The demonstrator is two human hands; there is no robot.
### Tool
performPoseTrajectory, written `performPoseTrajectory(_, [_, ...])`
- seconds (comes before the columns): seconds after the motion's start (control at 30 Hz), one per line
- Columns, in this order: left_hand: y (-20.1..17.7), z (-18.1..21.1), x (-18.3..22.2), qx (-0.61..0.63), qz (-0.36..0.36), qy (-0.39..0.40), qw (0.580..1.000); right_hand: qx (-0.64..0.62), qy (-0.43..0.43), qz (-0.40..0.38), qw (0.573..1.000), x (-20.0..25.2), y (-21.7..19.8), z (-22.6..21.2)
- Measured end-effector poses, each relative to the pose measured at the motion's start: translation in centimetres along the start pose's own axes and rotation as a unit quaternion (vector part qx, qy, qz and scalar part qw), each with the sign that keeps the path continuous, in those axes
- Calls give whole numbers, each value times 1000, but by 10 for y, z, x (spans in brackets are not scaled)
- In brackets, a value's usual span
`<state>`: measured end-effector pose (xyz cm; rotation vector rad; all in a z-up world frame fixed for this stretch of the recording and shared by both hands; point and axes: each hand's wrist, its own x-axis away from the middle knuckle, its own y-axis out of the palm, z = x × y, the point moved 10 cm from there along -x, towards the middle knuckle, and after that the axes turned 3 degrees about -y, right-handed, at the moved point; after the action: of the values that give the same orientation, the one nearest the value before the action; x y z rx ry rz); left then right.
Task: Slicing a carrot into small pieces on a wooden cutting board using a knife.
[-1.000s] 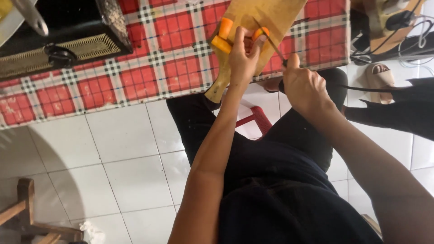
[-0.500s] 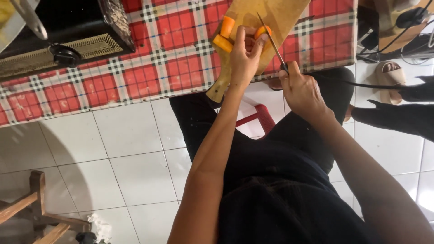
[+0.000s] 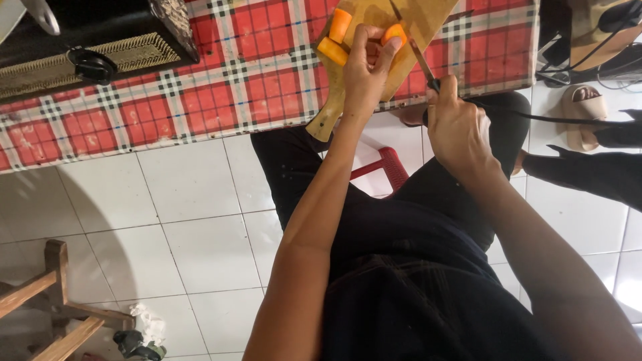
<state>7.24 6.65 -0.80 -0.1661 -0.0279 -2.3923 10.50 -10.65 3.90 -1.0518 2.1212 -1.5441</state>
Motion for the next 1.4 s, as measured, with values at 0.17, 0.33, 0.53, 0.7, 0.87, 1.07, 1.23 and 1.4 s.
performPoseTrajectory(0.17, [1, -1, 0, -11, -11, -15, 1000, -16, 27, -47, 998, 1, 11, 5])
performPoseTrajectory(0.33, [1, -2, -2, -17, -7, -25, 1000, -2, 16, -40, 999, 3, 9, 5])
performPoseTrajectory(0.53, [-2, 4, -1, -15, 2, -33, 999, -22, 25, -55, 998, 1, 10, 6])
performPoseTrajectory(0.7, [-1, 4, -2, 4, 4, -35, 999, 22, -6, -39, 999, 3, 13, 9])
performPoseTrajectory(0.87, [1, 2, -2, -12, -1, -49, 999, -15, 63, -90, 994, 3, 14, 12])
performPoseTrajectory(1.07, [2, 7, -2, -13, -12, -31, 999, -16, 75, -127, 989, 0, 3, 7])
performPoseTrajectory(1.23, [2, 5, -2, -13, -12, -30, 999, -2, 79, -150, 986, -5, -4, 4])
performPoseTrajectory(1.4, [2, 4, -3, -9, -16, -42, 999, -58, 92, -173, 979, -10, -14, -6])
